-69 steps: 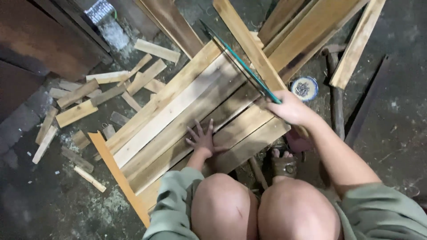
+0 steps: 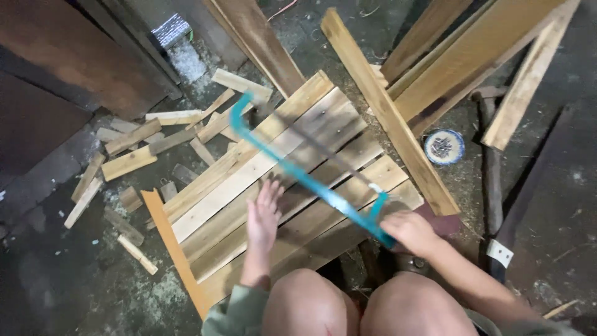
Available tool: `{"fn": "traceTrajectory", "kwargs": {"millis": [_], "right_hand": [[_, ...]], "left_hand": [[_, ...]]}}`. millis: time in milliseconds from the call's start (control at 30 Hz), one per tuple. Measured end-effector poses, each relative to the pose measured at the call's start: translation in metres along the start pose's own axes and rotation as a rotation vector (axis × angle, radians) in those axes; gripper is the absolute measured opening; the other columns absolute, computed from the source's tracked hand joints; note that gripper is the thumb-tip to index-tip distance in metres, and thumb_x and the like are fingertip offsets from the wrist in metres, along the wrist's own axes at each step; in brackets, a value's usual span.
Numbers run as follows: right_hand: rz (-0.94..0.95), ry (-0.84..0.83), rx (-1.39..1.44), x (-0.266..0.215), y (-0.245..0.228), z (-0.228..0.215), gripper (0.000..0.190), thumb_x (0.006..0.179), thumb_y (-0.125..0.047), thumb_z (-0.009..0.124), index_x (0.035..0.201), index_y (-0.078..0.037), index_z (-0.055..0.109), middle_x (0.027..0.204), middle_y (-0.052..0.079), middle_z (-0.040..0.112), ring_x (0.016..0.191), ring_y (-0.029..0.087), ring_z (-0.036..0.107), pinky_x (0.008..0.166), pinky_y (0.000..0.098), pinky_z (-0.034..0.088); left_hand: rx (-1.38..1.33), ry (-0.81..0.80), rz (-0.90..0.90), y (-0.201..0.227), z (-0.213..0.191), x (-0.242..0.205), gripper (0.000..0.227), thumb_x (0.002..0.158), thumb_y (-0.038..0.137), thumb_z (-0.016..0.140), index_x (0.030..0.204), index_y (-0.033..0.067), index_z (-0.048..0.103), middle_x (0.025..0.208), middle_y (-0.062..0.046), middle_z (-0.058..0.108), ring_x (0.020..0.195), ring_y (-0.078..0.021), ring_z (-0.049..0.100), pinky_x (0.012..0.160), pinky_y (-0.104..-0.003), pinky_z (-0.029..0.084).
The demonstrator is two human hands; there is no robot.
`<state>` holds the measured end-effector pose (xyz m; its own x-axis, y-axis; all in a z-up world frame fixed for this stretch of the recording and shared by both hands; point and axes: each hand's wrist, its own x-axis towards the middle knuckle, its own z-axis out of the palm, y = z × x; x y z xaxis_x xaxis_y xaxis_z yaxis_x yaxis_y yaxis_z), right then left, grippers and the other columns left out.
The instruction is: Using a hand-held hacksaw to cut through wooden slats while sitting on the floor.
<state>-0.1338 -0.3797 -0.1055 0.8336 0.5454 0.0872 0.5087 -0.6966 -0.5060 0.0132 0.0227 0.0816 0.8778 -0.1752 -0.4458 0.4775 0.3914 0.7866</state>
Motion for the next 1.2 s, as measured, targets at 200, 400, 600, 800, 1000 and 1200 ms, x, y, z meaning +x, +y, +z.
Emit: {"fn": "traceTrajectory", "kwargs": {"millis": [200,400,600,800,1000,1200], "right_hand": [[-0.398,0.108,-0.079,0.089,-0.072,-0.052,0.023,0.08,-0.033,0.06,0.089,-0.012,0.06,0.074,0.005,0.056,0.061,0.028,0.062,0.057,0.0412,0.051],[-0.365,-0.098,-0.003,0.096,-0.092,-0.069,0.009,0.08,-0.011,0.062,0.082,-0.008,0.055,0.075,0.01,0.06,0.066,0.033,0.058,0.062,0.0453,0.048],[-0.349,-0.084,-0.025,0.089,-0.091,-0.07,0.019,0.073,-0.02,0.068,0.081,-0.01,0.054,0.072,0.007,0.057,0.061,0.031,0.056,0.055,0.0441,0.046],[-0.342,-0.149,-0.05,0.082,-0.093,-0.066,0.026,0.067,-0.025,0.07,0.084,-0.011,0.057,0.075,0.006,0.06,0.065,0.03,0.058,0.06,0.043,0.047],[-0.32,-0.118,0.038,0.08,-0.097,-0.072,0.024,0.069,-0.021,0.069,0.086,-0.009,0.057,0.074,0.008,0.059,0.063,0.032,0.058,0.054,0.0454,0.046],[-0.228,0.088,0.057,0.068,-0.095,-0.051,0.031,0.069,-0.039,0.072,0.081,-0.015,0.058,0.07,0.003,0.056,0.059,0.027,0.063,0.052,0.0398,0.052]], "left_hand": [[-0.138,0.303,-0.066,0.035,0.009,-0.03,0.056,0.104,0.044,0.037,0.149,0.011,0.043,0.146,-0.013,0.056,0.134,-0.0308,0.054,0.114,-0.056,0.035],[-0.099,0.435,-0.076,0.023,-0.01,-0.058,0.026,0.101,0.023,0.056,0.118,0.0054,0.067,0.122,-0.014,0.071,0.111,-0.0282,0.068,0.095,-0.04,0.054],[-0.05,0.418,-0.074,-0.007,-0.036,-0.045,0.009,0.099,0.018,0.063,0.094,0.0111,0.066,0.104,-0.012,0.075,0.095,-0.0247,0.073,0.088,-0.038,0.058],[-0.022,0.473,-0.093,-0.019,-0.043,-0.039,0.014,0.097,0.012,0.067,0.085,0.0076,0.062,0.088,-0.009,0.072,0.08,-0.0188,0.068,0.076,-0.033,0.058],[-0.006,0.374,-0.004,-0.012,-0.03,-0.044,0.02,0.1,0.016,0.064,0.081,0.0112,0.059,0.086,-0.004,0.07,0.086,-0.017,0.068,0.081,-0.032,0.052],[0.214,0.45,-0.076,0.002,-0.003,-0.05,0.028,0.106,0.025,0.052,0.12,0.0064,0.067,0.104,-0.007,0.07,0.092,-0.018,0.071,0.086,-0.034,0.057]]}}
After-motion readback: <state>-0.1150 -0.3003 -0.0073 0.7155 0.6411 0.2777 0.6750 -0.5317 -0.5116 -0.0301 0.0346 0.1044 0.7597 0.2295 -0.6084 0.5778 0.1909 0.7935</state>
